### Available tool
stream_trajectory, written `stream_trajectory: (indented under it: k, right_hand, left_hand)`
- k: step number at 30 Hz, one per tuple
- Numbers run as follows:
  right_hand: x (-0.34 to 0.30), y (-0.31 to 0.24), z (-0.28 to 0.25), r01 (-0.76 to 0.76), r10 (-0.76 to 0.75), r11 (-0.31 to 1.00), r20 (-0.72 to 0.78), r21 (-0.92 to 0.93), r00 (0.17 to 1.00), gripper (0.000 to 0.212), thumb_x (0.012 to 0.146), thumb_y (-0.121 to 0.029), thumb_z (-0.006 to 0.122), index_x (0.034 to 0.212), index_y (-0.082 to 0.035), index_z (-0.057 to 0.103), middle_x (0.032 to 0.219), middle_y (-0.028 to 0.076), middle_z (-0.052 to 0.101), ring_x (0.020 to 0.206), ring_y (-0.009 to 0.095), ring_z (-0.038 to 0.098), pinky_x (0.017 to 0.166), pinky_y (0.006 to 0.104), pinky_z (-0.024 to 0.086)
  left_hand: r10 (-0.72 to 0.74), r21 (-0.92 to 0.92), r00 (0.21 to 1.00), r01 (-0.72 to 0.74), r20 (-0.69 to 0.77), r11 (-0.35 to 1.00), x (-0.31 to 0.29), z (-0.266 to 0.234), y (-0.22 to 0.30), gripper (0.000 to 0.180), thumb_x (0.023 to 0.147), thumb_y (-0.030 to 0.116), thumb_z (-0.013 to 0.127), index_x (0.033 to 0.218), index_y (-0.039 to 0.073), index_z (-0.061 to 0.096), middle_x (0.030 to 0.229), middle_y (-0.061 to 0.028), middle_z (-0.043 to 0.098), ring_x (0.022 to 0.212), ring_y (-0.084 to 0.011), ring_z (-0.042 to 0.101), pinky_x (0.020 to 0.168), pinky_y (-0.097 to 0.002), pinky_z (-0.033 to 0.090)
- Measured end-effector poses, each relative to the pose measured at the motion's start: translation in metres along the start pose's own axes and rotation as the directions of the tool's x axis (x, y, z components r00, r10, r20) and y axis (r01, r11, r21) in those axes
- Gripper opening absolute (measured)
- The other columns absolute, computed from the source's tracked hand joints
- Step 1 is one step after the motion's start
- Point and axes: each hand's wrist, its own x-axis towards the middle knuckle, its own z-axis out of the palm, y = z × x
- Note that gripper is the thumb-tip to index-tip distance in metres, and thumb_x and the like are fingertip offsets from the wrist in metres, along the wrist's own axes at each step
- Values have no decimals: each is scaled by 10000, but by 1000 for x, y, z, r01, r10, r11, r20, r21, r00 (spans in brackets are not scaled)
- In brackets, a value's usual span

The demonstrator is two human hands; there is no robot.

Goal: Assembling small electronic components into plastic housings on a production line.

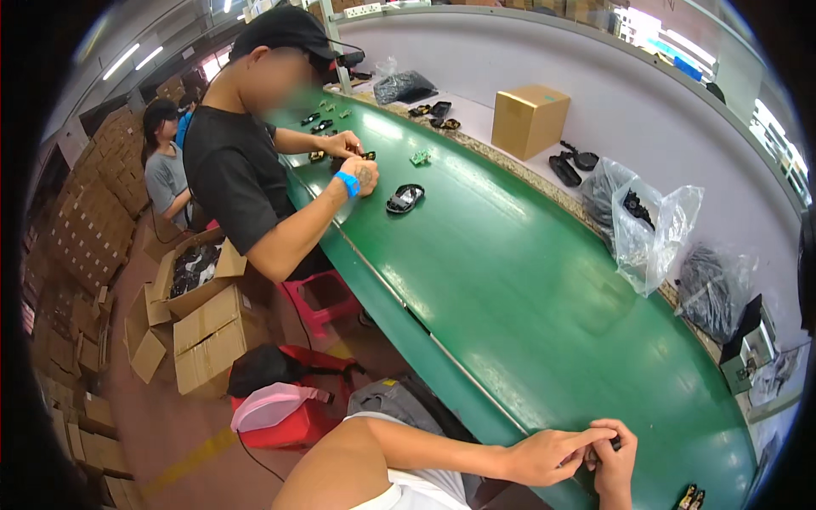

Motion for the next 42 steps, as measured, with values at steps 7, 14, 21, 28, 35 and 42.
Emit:
stream_trajectory:
  k: [7,14,21,28,35,42]
  right_hand:
    - [-1,-10,-6,-202,163,936,155,289,974,242,921,-136,690,1076,47,660,807,99,634,565,125,571,434,231,408]
    - [-1,-1,-23,-212,102,896,283,389,954,349,884,-215,746,1102,39,646,871,151,637,551,152,566,471,248,451]
    - [13,-15,-53,-49,16,971,138,235,990,390,900,-302,786,1093,1,633,844,101,594,474,130,504,353,214,326]
    - [28,-18,-19,-70,73,997,-140,22,987,279,943,-174,711,1158,-6,651,878,58,613,607,120,573,432,209,384]
    - [56,-20,58,-95,102,992,-85,84,991,133,899,-104,680,1015,-40,667,854,1,641,621,61,587,451,204,417]
    - [67,-25,88,-151,184,920,-57,361,981,182,876,-101,660,1042,-31,635,866,12,645,690,71,612,541,197,473]
  left_hand:
    - [208,-17,978,-208,1,978,-3,2,4,429,926,-11,578,1347,71,592,924,-117,673,787,-286,670,696,-395,529]
    - [250,-71,958,-242,139,968,-8,0,9,327,910,18,615,1233,57,647,859,-96,634,728,-268,614,679,-387,501]
    - [236,-26,945,-236,228,971,-18,-2,0,212,922,54,600,1130,33,636,859,-118,623,781,-315,637,718,-430,517]
    - [390,67,795,-471,466,880,-12,-55,-11,148,894,144,620,1017,62,616,852,-114,596,824,-338,635,714,-456,504]
    - [592,367,762,-646,263,669,58,-123,-8,357,782,202,797,1062,91,605,1111,-79,613,837,-259,595,714,-390,484]
    - [669,336,703,-708,241,622,66,-139,-26,273,776,195,784,971,106,615,1104,-89,610,916,-249,564,753,-362,439]
